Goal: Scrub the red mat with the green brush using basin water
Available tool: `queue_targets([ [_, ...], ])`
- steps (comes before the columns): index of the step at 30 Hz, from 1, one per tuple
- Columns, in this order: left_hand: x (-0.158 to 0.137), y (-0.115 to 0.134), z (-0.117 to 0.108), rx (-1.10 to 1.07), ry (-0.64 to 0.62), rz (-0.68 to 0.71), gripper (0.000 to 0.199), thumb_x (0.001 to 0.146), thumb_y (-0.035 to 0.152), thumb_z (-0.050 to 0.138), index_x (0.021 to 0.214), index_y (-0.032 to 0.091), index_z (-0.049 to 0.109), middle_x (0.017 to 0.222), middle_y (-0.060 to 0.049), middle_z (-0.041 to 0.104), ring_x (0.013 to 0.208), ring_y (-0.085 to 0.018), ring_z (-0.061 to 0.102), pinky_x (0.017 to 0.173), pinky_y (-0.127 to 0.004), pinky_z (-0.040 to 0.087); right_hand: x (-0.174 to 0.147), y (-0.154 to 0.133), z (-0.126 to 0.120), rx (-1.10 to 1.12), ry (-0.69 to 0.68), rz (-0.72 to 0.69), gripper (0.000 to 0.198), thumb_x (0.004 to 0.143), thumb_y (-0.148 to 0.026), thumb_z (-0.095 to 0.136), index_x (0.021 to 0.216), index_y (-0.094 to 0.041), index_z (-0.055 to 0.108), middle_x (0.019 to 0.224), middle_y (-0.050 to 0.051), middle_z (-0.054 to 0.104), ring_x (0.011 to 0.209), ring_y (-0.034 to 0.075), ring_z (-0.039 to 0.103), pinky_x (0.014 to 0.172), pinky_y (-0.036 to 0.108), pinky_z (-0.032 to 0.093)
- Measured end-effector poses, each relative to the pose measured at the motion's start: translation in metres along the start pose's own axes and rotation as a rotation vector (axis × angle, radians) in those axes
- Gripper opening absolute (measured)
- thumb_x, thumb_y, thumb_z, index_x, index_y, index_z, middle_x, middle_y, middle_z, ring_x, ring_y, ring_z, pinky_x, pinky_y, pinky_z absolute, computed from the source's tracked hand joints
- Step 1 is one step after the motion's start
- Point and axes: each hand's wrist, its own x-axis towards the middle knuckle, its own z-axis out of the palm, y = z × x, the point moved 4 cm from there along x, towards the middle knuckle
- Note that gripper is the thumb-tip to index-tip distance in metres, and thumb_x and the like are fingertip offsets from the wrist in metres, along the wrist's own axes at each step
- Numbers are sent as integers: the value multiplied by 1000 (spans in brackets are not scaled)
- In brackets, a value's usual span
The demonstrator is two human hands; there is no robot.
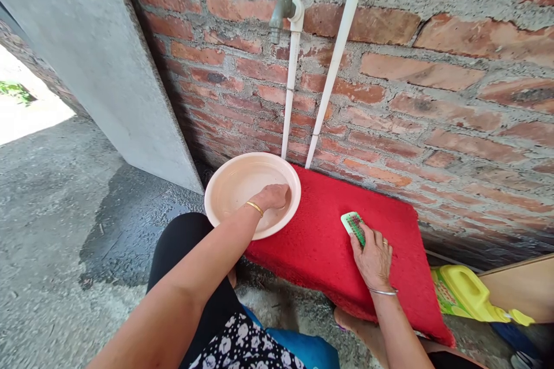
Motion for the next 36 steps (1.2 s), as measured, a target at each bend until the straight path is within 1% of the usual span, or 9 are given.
queue_targets([
  [6, -2, 1, -2, -10, 4, 5, 38, 84, 15, 51, 122, 13, 55, 121, -19, 66, 115, -31, 62, 93, -39, 49, -1, 2, -1, 6, 21, -21, 45, 96, -48, 37, 122, -18, 58, 104, 11, 65, 89, 23, 55, 76, 34, 34],
  [12, -5, 2, -6, -27, -5, -20, 40, 82, 15, 53, 122, 17, 56, 124, -16, 66, 116, -28, 61, 95, -37, 49, -6, -4, -5, 12, 2, -141, 43, 96, -48, 37, 119, -20, 60, 105, 9, 67, 91, 22, 57, 79, 35, 36],
  [19, 2, -2, 0, -53, -11, -4, 38, 82, 15, 53, 120, 15, 57, 123, -18, 66, 114, -31, 63, 93, -40, 50, 1, 48, -11, -133, -1, 168, 48, 95, -51, 37, 120, -17, 60, 96, 14, 67, 76, 24, 57, 67, 35, 34],
  [21, 4, -2, 1, -54, -14, 2, 38, 82, 15, 53, 120, 14, 57, 123, -18, 66, 113, -32, 63, 92, -41, 50, 2, 58, -12, -140, 15, 214, 49, 95, -53, 37, 119, -17, 61, 95, 14, 67, 75, 25, 57, 65, 35, 34],
  [24, 3, -2, 0, -44, -11, 4, 40, 82, 15, 53, 121, 14, 57, 123, -17, 66, 114, -31, 62, 94, -39, 49, 0, 40, -11, -28, 23, 122, 50, 95, -54, 37, 116, -17, 62, 95, 13, 67, 78, 25, 58, 68, 35, 37],
  [28, 0, -2, -2, -26, -7, -6, 41, 82, 16, 53, 122, 16, 56, 124, -16, 65, 116, -30, 62, 94, -38, 49, -12, -35, -12, 192, -39, -189, 41, 96, -49, 39, 117, -22, 62, 108, 9, 67, 94, 22, 58, 83, 34, 40],
  [31, -1, -1, -3, -30, -1, -5, 41, 82, 15, 52, 123, 15, 56, 124, -18, 65, 116, -31, 62, 94, -39, 50, -17, -73, -15, 209, -77, -314, 36, 97, -43, 40, 120, -26, 62, 113, 7, 66, 99, 21, 57, 89, 34, 38],
  [33, 0, -2, -2, -32, -3, -7, 41, 82, 15, 52, 123, 15, 56, 124, -18, 65, 117, -31, 61, 95, -39, 49, -13, -70, -14, 158, -73, -281, 38, 97, -44, 39, 121, -25, 62, 111, 7, 66, 97, 21, 57, 86, 34, 39],
  [36, 3, -3, 1, -43, -7, -10, 41, 82, 15, 52, 123, 16, 56, 125, -17, 65, 116, -30, 61, 95, -39, 49, -3, -22, -11, 16, -46, -99, 43, 96, -50, 38, 118, -22, 63, 100, 10, 67, 86, 23, 58, 76, 35, 39],
])
